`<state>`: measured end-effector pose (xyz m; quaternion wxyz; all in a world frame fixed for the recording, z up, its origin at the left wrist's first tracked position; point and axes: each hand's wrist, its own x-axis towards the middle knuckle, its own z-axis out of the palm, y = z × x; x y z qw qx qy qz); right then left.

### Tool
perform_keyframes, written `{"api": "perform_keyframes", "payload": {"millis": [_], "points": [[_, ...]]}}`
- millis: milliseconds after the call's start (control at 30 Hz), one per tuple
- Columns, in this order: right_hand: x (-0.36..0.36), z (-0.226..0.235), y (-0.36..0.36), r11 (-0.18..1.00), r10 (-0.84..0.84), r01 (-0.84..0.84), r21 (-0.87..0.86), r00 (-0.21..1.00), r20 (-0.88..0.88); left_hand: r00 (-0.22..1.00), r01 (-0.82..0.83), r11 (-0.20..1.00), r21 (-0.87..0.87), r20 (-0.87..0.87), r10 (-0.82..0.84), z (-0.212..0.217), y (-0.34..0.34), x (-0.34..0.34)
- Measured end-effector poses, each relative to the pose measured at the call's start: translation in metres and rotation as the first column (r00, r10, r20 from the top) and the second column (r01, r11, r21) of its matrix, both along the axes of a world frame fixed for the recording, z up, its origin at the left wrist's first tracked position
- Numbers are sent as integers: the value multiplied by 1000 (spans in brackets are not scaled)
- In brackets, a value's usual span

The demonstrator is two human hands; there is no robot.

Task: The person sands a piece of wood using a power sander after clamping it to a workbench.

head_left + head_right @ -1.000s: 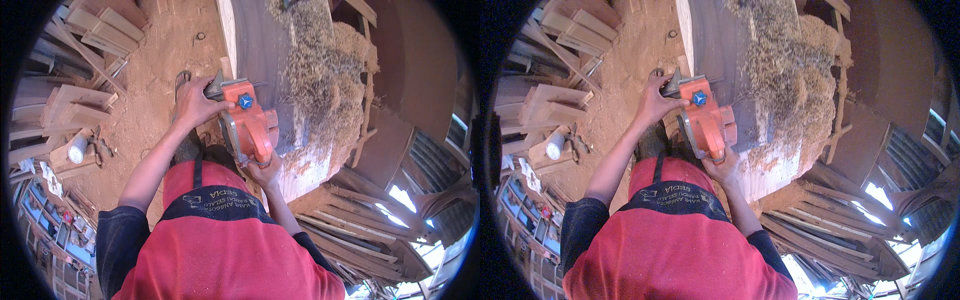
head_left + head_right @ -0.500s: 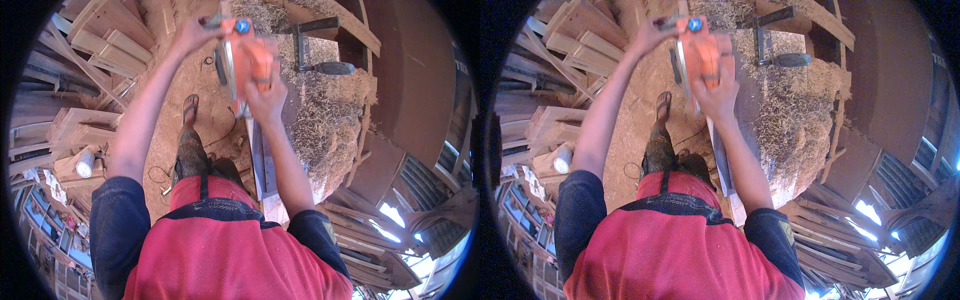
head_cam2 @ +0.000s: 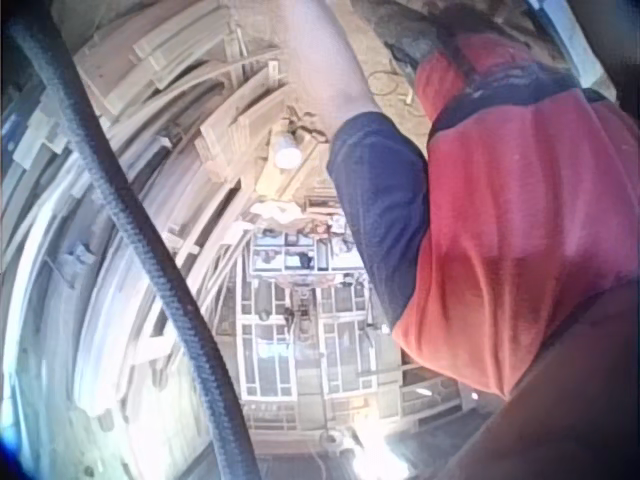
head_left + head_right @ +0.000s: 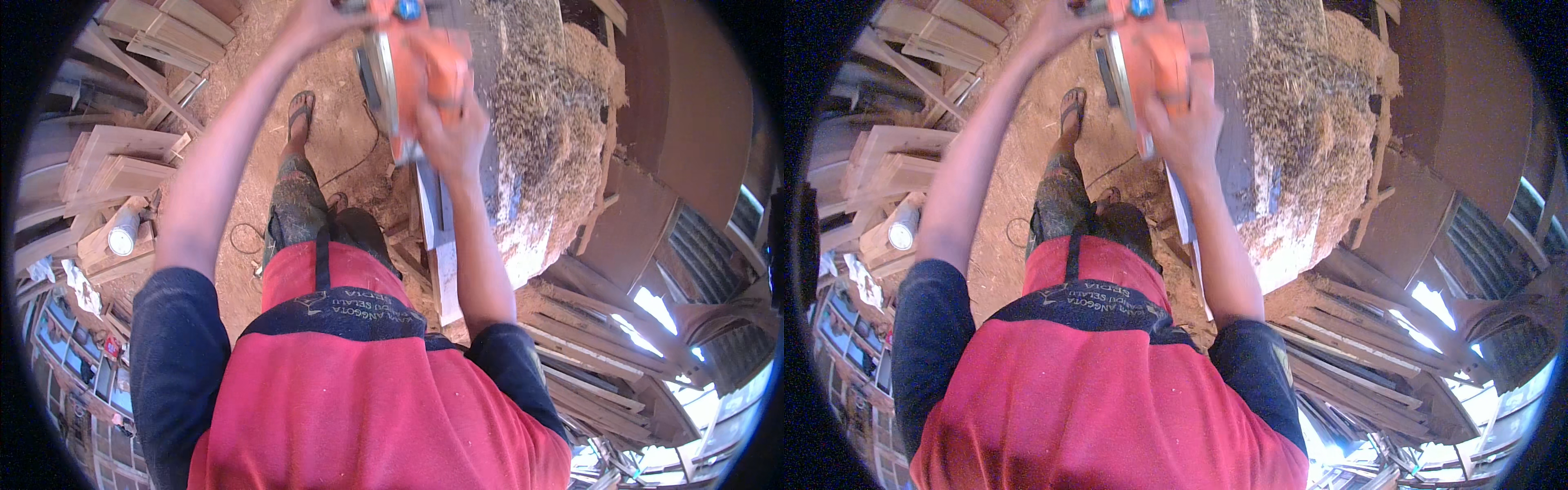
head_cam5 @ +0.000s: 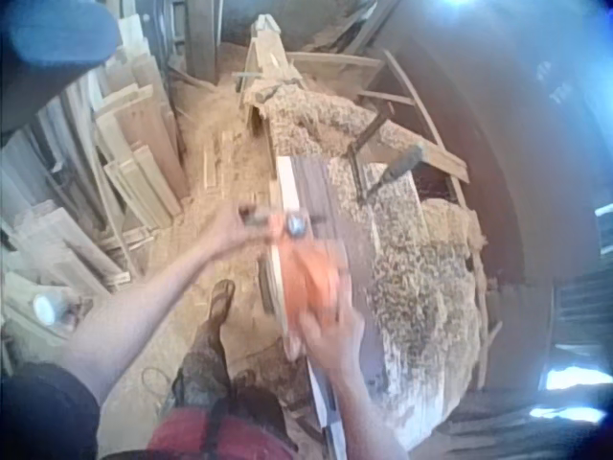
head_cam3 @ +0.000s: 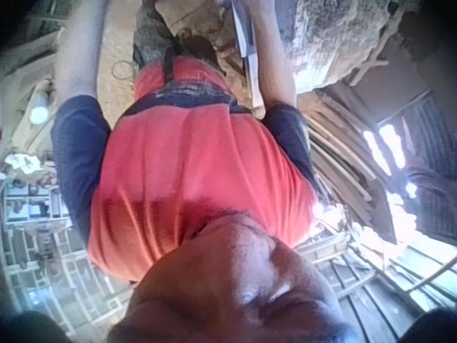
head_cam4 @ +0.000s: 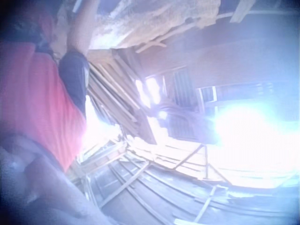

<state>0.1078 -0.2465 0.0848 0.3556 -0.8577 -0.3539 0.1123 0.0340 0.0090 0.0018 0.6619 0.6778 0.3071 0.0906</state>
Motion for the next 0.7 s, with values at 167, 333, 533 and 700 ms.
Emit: {"api": "perform_keyframes", "payload": {"millis": [167,333,533,700], "points": [[-93,28,-210,987,7,-21,-162,996,-88,967,73,938,338,-256,17,28,-203,-89],[-165,28,-360,965,-188,152,-214,969,-158,950,90,948,305,-312,10,55,-339,-147],[-151,28,-335,971,-196,144,-189,936,-293,947,116,972,205,-317,-46,49,-311,-134],[-112,17,-257,987,-118,76,-141,942,-315,946,84,953,292,-324,16,49,-230,-101]]}}
